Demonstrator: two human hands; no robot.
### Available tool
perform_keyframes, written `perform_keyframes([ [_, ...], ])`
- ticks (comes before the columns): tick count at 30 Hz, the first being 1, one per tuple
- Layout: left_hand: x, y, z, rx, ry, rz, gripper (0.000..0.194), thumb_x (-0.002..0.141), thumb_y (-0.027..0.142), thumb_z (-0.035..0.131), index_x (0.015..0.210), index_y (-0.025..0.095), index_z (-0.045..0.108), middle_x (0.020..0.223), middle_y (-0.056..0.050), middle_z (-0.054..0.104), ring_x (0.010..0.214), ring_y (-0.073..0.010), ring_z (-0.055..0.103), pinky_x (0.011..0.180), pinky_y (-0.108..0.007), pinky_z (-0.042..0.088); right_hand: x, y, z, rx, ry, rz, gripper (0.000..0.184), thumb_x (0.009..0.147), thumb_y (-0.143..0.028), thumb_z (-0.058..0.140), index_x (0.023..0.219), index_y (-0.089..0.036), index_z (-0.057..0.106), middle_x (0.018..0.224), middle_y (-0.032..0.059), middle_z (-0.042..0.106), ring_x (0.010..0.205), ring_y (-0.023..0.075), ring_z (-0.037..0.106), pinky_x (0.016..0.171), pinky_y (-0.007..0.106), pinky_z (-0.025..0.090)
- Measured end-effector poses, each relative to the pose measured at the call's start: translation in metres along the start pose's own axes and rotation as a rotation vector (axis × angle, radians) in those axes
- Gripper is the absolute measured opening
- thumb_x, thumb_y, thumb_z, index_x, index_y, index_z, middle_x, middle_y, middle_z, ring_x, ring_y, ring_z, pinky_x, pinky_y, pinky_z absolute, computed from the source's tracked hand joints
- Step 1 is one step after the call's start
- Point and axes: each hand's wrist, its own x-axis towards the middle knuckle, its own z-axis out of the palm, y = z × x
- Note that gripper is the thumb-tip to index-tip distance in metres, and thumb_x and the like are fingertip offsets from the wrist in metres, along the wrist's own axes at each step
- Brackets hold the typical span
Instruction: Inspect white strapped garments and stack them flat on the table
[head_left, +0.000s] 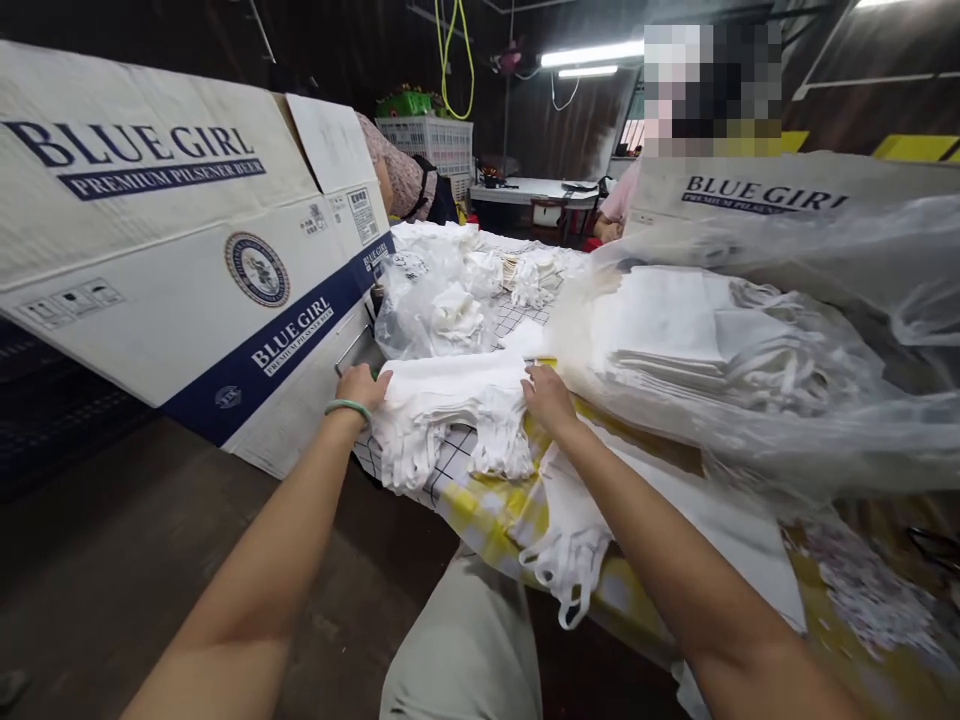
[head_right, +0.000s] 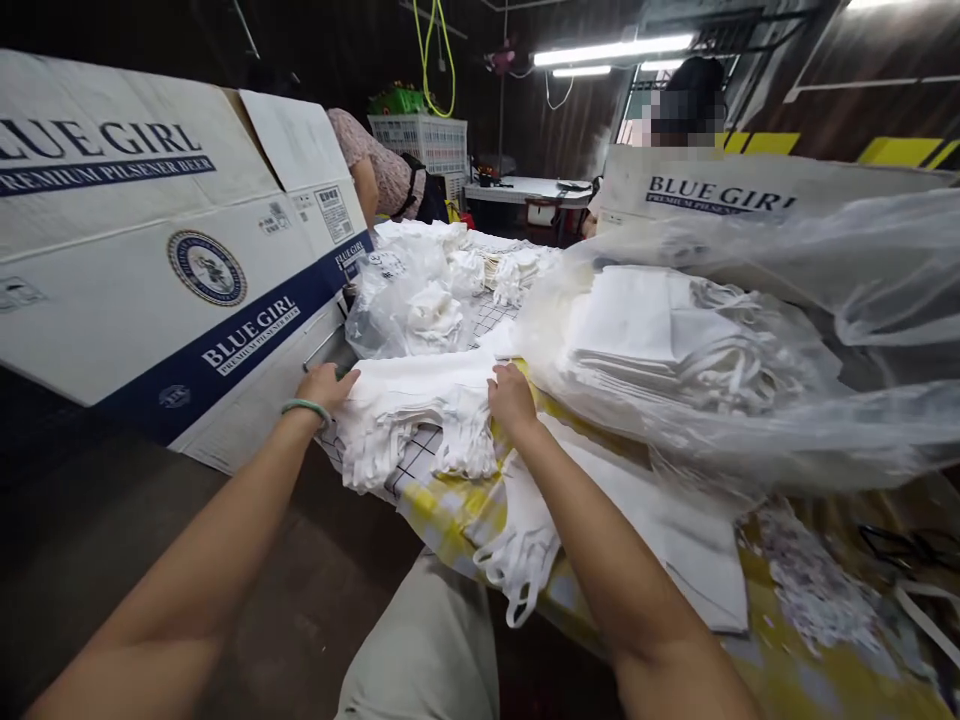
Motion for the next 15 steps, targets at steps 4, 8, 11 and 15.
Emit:
perform_keyframes([
  [4, 0.022, -0.004, 0.018, 0.017, 0.005, 0.044, 0.028, 0.078, 0.038, 0.059, 0.092, 0.015, 0.061, 0.107, -0.02, 0.064, 0.105, -0.0347, 0.059, 0.087, -0.041, 0.045, 0.055, -0.004, 0.029, -0.019, -0.004, 0.244, 0.031, 0.09, -0.033, 0.046, 0.107, -0.013, 0.061, 0.114, 0.0173, 0.058, 0.108, 0.027, 0.054, 0.093, 0.038, 0.042],
  [8, 0.032, -0.004, 0.028, -0.041, 0.053, 0.058, 0.015, 0.075, 0.027, 0.06, 0.086, 0.017, 0.06, 0.102, -0.015, 0.064, 0.101, -0.0289, 0.06, 0.088, -0.036, 0.045, 0.07, -0.003, 0.038, -0.054, 0.012, 0.235, 0.016, 0.085, -0.029, 0.052, 0.094, -0.019, 0.061, 0.107, 0.0124, 0.06, 0.099, 0.0255, 0.055, 0.082, 0.036, 0.044],
  [11, 0.038, -0.004, 0.028, -0.122, 0.018, -0.008, 0.031, 0.071, 0.032, 0.066, 0.096, 0.016, 0.058, 0.104, -0.014, 0.064, 0.1, -0.0283, 0.06, 0.086, -0.035, 0.045, 0.071, -0.005, 0.04, -0.047, 0.078, 0.16, 0.008, 0.083, -0.025, 0.051, 0.084, -0.021, 0.058, 0.093, 0.0078, 0.061, 0.09, 0.0222, 0.054, 0.076, 0.033, 0.042],
  [15, 0.041, -0.003, 0.021, -0.185, -0.033, -0.062, 0.031, 0.065, 0.028, 0.07, 0.091, 0.017, 0.059, 0.098, -0.01, 0.066, 0.093, -0.0261, 0.062, 0.082, -0.033, 0.045, 0.075, -0.002, 0.042, 0.029, 0.085, 0.154, 0.006, 0.081, -0.025, 0.051, 0.081, -0.021, 0.056, 0.085, 0.0046, 0.061, 0.081, 0.019, 0.052, 0.073, 0.031, 0.04],
])
